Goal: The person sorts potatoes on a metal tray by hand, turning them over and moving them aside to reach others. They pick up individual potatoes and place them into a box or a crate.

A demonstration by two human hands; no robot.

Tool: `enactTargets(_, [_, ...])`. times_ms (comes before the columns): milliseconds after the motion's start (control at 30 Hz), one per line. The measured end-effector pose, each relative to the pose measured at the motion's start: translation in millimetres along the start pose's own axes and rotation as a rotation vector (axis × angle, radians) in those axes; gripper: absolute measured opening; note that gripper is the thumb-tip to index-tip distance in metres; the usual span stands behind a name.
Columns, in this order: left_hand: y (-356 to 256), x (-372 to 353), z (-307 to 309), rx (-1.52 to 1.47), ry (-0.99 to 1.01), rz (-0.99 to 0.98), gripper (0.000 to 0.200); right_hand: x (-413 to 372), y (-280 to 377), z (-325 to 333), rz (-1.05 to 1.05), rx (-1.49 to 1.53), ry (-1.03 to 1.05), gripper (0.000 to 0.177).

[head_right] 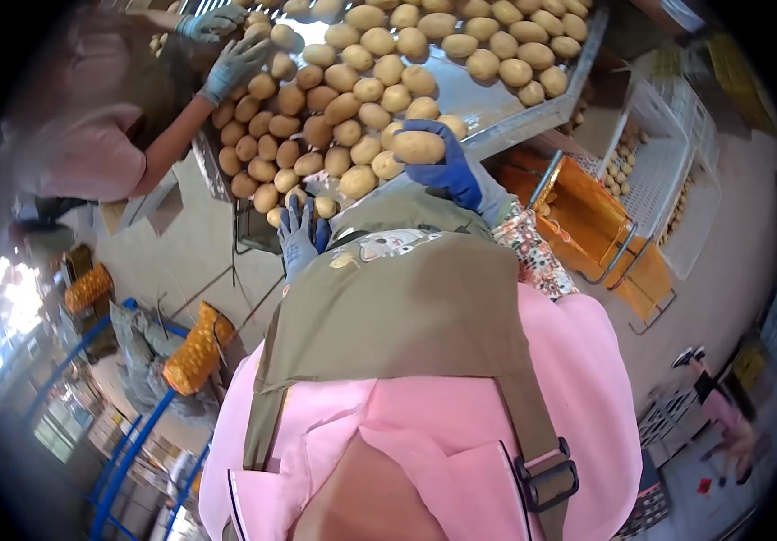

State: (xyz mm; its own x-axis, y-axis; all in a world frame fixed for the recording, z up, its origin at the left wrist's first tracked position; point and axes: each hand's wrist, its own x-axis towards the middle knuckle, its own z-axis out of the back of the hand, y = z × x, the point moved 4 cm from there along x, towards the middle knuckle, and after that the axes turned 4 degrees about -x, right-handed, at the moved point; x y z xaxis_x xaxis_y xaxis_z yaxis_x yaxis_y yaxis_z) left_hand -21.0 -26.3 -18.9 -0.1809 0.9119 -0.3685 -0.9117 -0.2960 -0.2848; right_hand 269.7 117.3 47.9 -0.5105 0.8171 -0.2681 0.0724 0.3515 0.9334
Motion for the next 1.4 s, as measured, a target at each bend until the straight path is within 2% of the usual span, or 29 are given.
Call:
enactTargets(67, [6.4,-16.2,-3.9,-0.083,-0.029,0.085,0.061,-3.5,2.2,1.9,-0.070,0.242,0.070,0.065])
enactTargets(133, [11.1,-13.7,-6.1,-0.174,-0.295,0.017,0.052,-7.5,7.4,-1.3,-0.088,0.186,0.067,0.064])
enactTargets(200, [8.3,-7.2,-6.8,-0.222,-0.396,0.060,0.050,-10.2,11.6,-2.4,-0.134,0.570,0.054,0.065])
enactTargets(233, [2.5,-1.9,-0.2,-0.245,-0.483,0.051,0.049,-8.6,21.3,-7.3,-0.097,0.721,0.064,0.044])
enactTargets(267, [-0.4,3.9,4.6,-0.269,-0.565,0.037,0.048,-7.9,20.7,-7.5,-0.100,0.715,0.068,0.044])
enactTargets(333, [-15.7,22.4,17.3,-0.271,-0.629,-0.023,0.050,-6.5,24.9,1.1,0.055,0.269,0.015,0.035])
enactTargets(367, [-35.5,30.8,32.4,-0.238,-0.628,-0.044,0.051,-4.9,26.3,2.7,0.057,0.260,0.009,0.035])
enactTargets(433, [-42.9,55.5,21.0,-0.205,-0.592,-0.056,0.054,-0.7,31.6,-0.3,0.149,-0.332,-0.013,0.030])
enactTargets(467, [-44.9,67.5,12.4,-0.215,-0.589,-0.063,0.054,2.4,28.6,-4.0,0.147,-0.341,-0.022,0.030])
enactTargets(533, [-59.3,86.5,-7.9,-0.231,-0.339,-0.254,0.055,5.7,30.4,-9.6,0.369,-0.211,-0.164,0.028])
enactTargets(567, [-72.1,78.0,1.2,-0.099,-0.176,-0.264,0.059,7.7,39.3,-12.2,0.187,-0.486,-0.209,0.034])
enactTargets(600, [-72.2,67.5,3.9,-0.104,-0.177,-0.273,0.059,9.1,35.0,-11.0,0.189,-0.493,-0.217,0.034])
enactTargets(667, [-58.7,51.7,4.6,-0.052,-0.066,-0.217,0.063,12.7,29.5,-10.0,0.359,-0.552,-0.234,0.055])
enactTargets(700, [-47.7,44.5,-0.8,-0.090,-0.043,-0.154,0.065,11.1,34.0,-10.8,0.456,-0.693,-0.240,0.050])
enactTargets(733, [-38.4,36.6,-3.7,-0.173,-0.119,-0.151,0.065,12.1,32.7,-7.4,0.451,-0.695,-0.246,0.050])
enactTargets(800, [-25.3,19.8,0.2,-0.113,-0.084,-0.045,0.066,21.5,4.4,10.7,-0.050,0.311,-0.121,0.045])
enactTargets(833, [-17.1,11.3,-1.8,-0.116,-0.084,-0.045,0.066,28.9,-0.7,27.4,-0.051,0.308,-0.121,0.045])
enactTargets(900, [2.0,-5.8,-13.7,-0.024,-0.158,-0.050,0.063,53.2,-20.8,71.0,-0.332,-0.065,-0.212,0.046])
enactTargets(933, [7.0,-13.8,-20.9,-0.022,-0.159,-0.054,0.063,68.0,-19.1,81.5,-0.329,-0.064,-0.215,0.046])
enactTargets(1000, [15.2,-34.8,-19.7,-0.230,-0.413,-0.046,0.059,94.9,-2.0,102.7,-0.209,-0.560,-0.254,0.046])
enactTargets(1033, [10.2,-40.2,-9.5,-0.315,-0.415,0.029,0.055,109.1,0.5,106.7,-0.206,-0.556,-0.260,0.046])
enactTargets(1100, [4.8,-38.1,-3.2,-0.357,-0.455,0.057,0.054,139.1,-10.7,108.9,-0.514,-0.641,-0.180,0.048])
enactTargets(1133, [2.5,-37.1,1.3,-0.404,-0.497,0.091,0.053,166.5,-51.3,122.7,-0.416,-1.038,-0.112,0.053])
enactTargets(1200, [-36.0,-20.3,53.2,-0.377,-0.427,0.104,0.052,158.6,-2.0,76.4,-0.561,-1.336,-0.091,0.059])
enactTargets(1233, [-49.1,-6.7,64.8,-0.334,-0.284,0.088,0.052,144.8,40.7,46.4,-0.598,-1.316,-0.126,0.066])
enactTargets(1267, [-54.0,6.8,66.8,-0.290,-0.138,0.073,0.052,151.0,30.0,49.6,-0.589,-1.310,-0.127,0.066])
enactTargets(1300, [-29.4,18.7,27.4,-0.321,-0.397,-0.070,0.050,158.5,11.5,58.7,-0.520,-1.410,-0.140,0.066])
enactTargets(1333, [-42.6,28.4,34.3,-0.743,-0.353,-0.034,0.049,159.5,-1.7,67.7,-0.452,-1.511,-0.154,0.066])
enactTargets(1400, [-63.9,47.1,44.9,-1.424,-0.239,0.091,0.049,140.6,2.1,73.5,-0.351,-1.426,-0.064,0.067])
